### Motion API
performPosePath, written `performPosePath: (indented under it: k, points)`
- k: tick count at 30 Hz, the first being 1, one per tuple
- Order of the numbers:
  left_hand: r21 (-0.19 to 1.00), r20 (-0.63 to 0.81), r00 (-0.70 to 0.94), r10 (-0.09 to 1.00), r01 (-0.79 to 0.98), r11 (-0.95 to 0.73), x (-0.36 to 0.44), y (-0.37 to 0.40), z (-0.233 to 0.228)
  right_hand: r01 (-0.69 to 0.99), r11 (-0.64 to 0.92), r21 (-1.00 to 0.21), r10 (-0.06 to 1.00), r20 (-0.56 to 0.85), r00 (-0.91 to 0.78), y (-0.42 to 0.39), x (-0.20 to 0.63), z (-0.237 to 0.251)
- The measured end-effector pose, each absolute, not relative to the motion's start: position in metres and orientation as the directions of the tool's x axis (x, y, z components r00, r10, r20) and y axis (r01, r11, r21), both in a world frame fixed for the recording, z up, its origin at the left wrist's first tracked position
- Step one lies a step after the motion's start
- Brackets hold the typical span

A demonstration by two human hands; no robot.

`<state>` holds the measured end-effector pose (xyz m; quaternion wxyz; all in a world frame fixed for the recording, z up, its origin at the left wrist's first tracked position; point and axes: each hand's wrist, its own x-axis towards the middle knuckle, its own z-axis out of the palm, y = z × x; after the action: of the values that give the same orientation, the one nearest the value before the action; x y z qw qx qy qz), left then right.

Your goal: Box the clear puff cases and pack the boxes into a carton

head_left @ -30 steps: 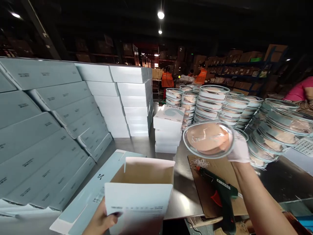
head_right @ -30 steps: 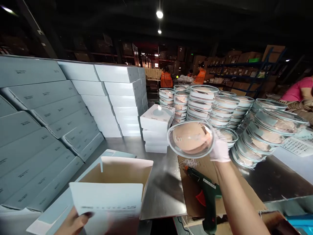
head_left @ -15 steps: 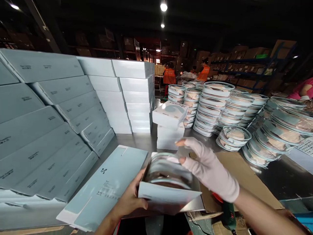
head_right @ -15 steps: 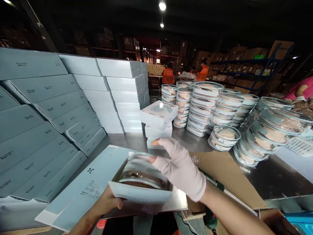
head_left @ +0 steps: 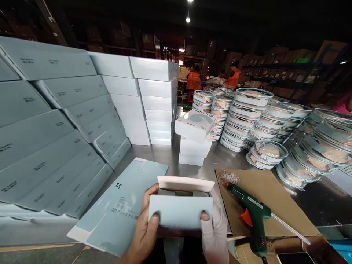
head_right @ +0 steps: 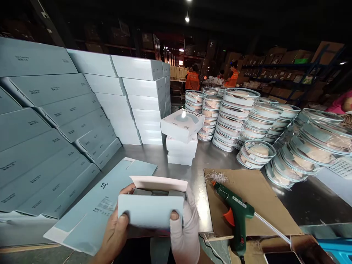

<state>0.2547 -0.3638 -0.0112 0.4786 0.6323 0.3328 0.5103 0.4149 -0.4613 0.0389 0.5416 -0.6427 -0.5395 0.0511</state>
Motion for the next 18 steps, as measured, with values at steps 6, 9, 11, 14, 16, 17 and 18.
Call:
performPosePath:
  k: [6,9,11,14,16,17,18]
  points:
    - [0.973,0.225,0.331,0.916,-0.032,-0.227,0.251,-0.362,0.015,0.592,0.082,-0.802,0.815,0.396,0.423,-0.476,0.429,0.044]
    - [0.985,0.116,0.477,0.871,0.056,-0.161,0.239,-0.355,0.032,0.711,-0.136,-0.690,0.747,0.400,0.531,-0.503,0.487,0.061]
    - [0.981,0.123,0.547,0.828,0.059,-0.185,0.231,-0.348,0.036,0.654,-0.516,-0.553,0.601,0.310,0.737,-0.524,0.535,0.069]
    - [0.966,0.121,0.620,0.776,0.108,-0.237,0.222,-0.335,0.032,0.406,-0.777,-0.482,0.479,-0.033,0.877,-0.551,0.587,0.067]
    - [0.949,0.097,0.646,0.757,0.169,-0.266,0.219,-0.326,0.026,0.325,-0.754,-0.570,0.505,-0.188,0.842,-0.562,0.599,0.059]
    - [0.941,0.093,0.653,0.752,0.188,-0.280,0.219,-0.322,0.025,0.289,-0.716,-0.635,0.532,-0.229,0.815,-0.566,0.599,0.055]
    - [0.936,0.099,0.659,0.746,0.193,-0.295,0.220,-0.319,0.024,0.254,-0.655,-0.712,0.570,-0.245,0.784,-0.570,0.596,0.051]
